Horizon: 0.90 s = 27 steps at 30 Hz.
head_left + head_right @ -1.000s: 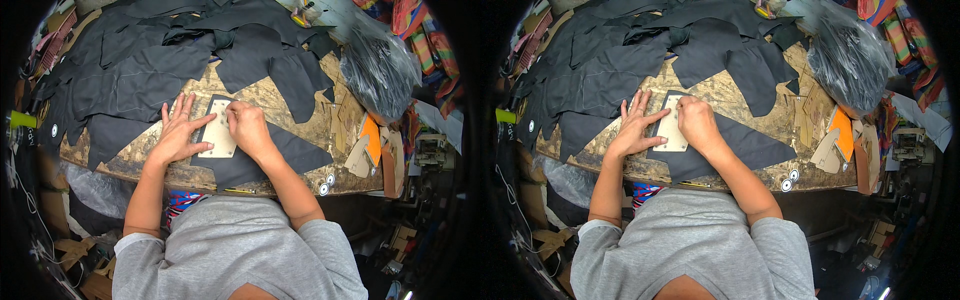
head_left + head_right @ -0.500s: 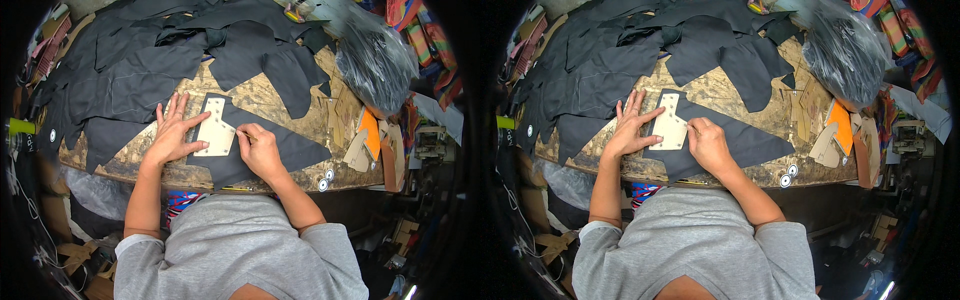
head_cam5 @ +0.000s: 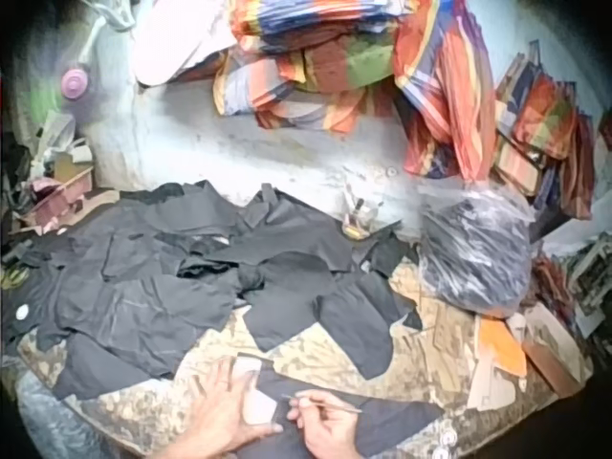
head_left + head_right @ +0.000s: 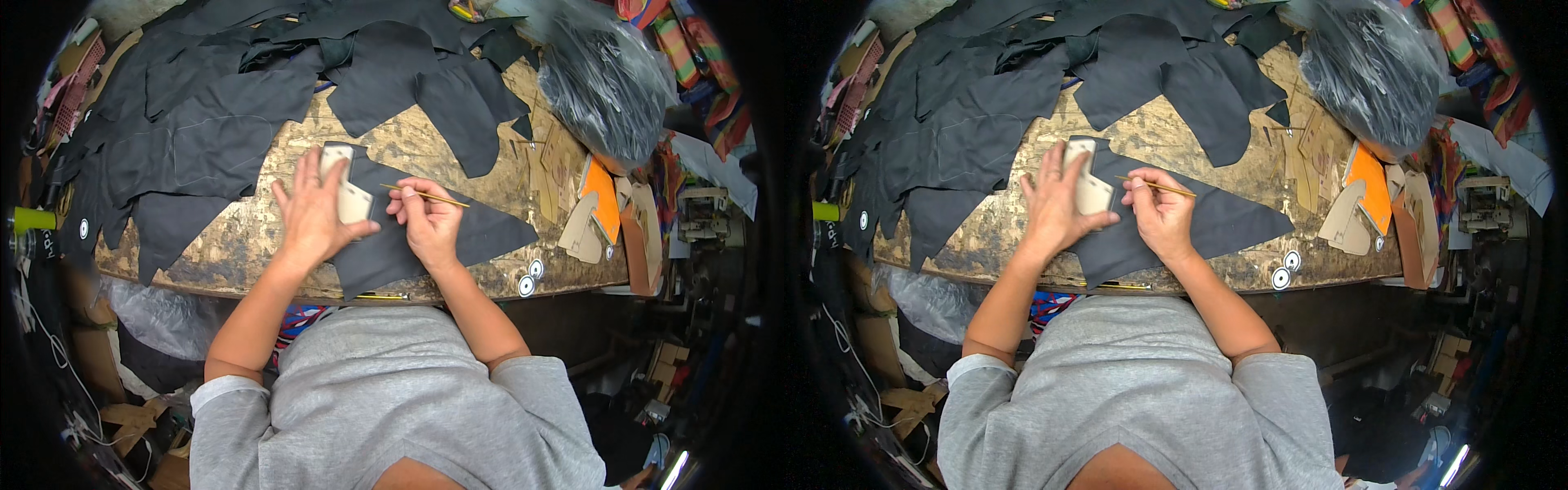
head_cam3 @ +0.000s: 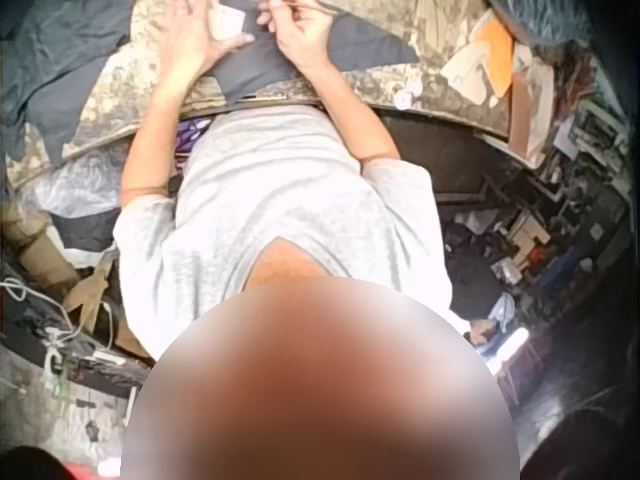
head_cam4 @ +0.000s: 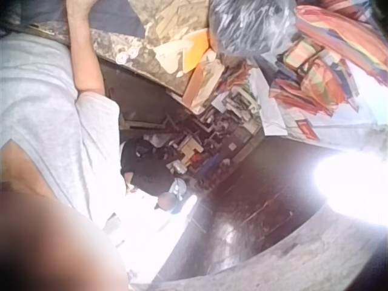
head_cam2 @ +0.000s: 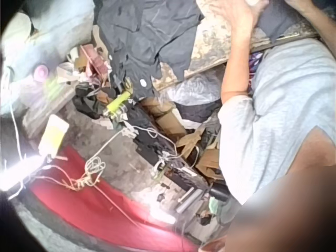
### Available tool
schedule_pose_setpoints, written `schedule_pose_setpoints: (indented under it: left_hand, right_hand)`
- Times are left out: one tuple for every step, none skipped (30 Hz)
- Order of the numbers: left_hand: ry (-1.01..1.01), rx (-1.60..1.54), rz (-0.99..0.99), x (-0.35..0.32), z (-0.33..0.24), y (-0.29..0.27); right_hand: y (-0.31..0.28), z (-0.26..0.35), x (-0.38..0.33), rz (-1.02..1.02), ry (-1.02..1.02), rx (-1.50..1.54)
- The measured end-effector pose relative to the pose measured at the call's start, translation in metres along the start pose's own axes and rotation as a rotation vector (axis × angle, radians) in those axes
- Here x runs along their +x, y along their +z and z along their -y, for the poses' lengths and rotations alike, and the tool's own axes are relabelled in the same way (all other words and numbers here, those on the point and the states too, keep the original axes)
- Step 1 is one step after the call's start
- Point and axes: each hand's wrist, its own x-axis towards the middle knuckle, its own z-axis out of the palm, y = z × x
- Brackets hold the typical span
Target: The person lays out black fabric pieces on a wooden table, places a cardboard pattern on the fabric, and uses a pencil to trace the pattern outline. The person briefly opens a notebook to check notes, then continues tracing additional fabric pieces with different pattern shapes.
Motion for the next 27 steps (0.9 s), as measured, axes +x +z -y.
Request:
schedule_pose_setpoints:
  left_hand:
    - [-0.026, -0.025, -0.047, 0.004, 0.006, -0.003]
    - [-0.081, -0.047, -0.068, 0.009, 0.015, -0.007]
    - [-0.094, -0.031, -0.121, 0.013, 0.025, -0.011]
    - [-0.107, -0.051, -0.157, 0.016, 0.034, -0.014]
    - [-0.151, -0.062, -0.151, 0.017, 0.040, -0.015]
    - [-0.186, -0.077, -0.168, 0.017, 0.045, -0.016]
    - [-0.229, -0.055, -0.170, 0.018, 0.048, -0.015]
    - [-0.237, -0.037, -0.214, 0.019, 0.050, -0.014]
    - [-0.245, -0.021, -0.258, 0.020, 0.052, -0.013]
    - [-0.276, -0.082, -0.211, 0.021, 0.055, -0.013]
    - [-0.310, -0.143, -0.164, 0.023, 0.058, -0.013]
    - [-0.336, -0.193, -0.149, 0.024, 0.061, -0.014]
    - [-0.344, -0.282, -0.106, 0.024, 0.064, -0.014]
    - [-0.312, -0.342, -0.102, 0.024, 0.066, -0.013]
    - [-0.302, -0.387, -0.105, 0.023, 0.067, -0.012]
    - [-0.333, -0.423, -0.086, 0.021, 0.067, -0.011]
    - [-0.211, -0.295, -0.196, 0.018, 0.065, -0.009]
    - [-0.128, -0.158, -0.281, 0.012, 0.060, -0.005]
    - [-0.044, -0.022, -0.364, 0.008, 0.055, -0.001]
    - [-0.064, -0.013, -0.351, 0.007, 0.052, 0.000]
    - [-0.082, -0.005, -0.339, 0.007, 0.049, 0.001]
    - [-0.100, 0.006, -0.326, 0.007, 0.046, 0.001]
    - [-0.116, -0.008, -0.308, 0.009, 0.046, 0.000]
    - [-0.132, -0.021, -0.291, 0.012, 0.046, -0.002]
    - [-0.112, -0.040, -0.312, 0.016, 0.049, -0.004]
    - [-0.221, -0.131, -0.224, 0.019, 0.052, -0.006]
    - [-0.292, -0.227, -0.174, 0.023, 0.058, -0.008]
  right_hand:
    - [0.000, -0.005, 0.001, 0.013, -0.021, -0.047]
    - [0.000, -0.009, 0.001, 0.024, -0.034, -0.096]
    - [-0.002, -0.012, 0.000, 0.043, -0.017, -0.156]
    - [-0.003, -0.014, -0.001, 0.090, -0.087, -0.228]
    - [-0.005, -0.015, -0.002, 0.138, -0.127, -0.311]
    - [-0.006, -0.016, -0.003, 0.173, -0.174, -0.386]
    - [-0.005, -0.017, -0.003, 0.210, -0.200, -0.393]
    - [-0.004, -0.017, -0.003, 0.231, -0.230, -0.395]
    - [-0.004, -0.018, -0.002, 0.263, -0.250, -0.407]
    - [-0.003, -0.018, -0.002, 0.250, -0.273, -0.411]
    - [-0.003, -0.017, -0.001, 0.249, -0.284, -0.425]
    - [-0.002, -0.017, -0.001, 0.253, -0.288, -0.440]
    - [-0.002, -0.016, -0.002, 0.267, -0.282, -0.449]
    - [-0.003, -0.015, -0.002, 0.288, -0.269, -0.459]
    - [-0.003, -0.014, -0.003, 0.310, -0.255, -0.469]
    - [-0.002, -0.014, -0.003, 0.310, -0.256, -0.472]
    - [-0.002, -0.013, -0.003, 0.309, -0.258, -0.476]
    - [-0.001, -0.013, -0.003, 0.307, -0.261, -0.484]
    - [0.000, -0.012, -0.002, 0.323, -0.290, -0.503]
    - [0.000, -0.012, -0.002, 0.337, -0.318, -0.526]
    - [0.000, -0.012, -0.001, 0.350, -0.346, -0.555]
    - [0.000, -0.012, -0.001, 0.342, -0.349, -0.557]
    - [0.000, -0.012, -0.001, 0.334, -0.354, -0.563]
    - [-0.001, -0.012, -0.001, 0.339, -0.355, -0.575]
    - [-0.003, -0.012, 0.000, 0.333, -0.313, -0.549]
    - [-0.005, -0.012, 0.000, 0.339, -0.267, -0.530]
    - [-0.007, -0.011, 0.000, 0.345, -0.221, -0.509]
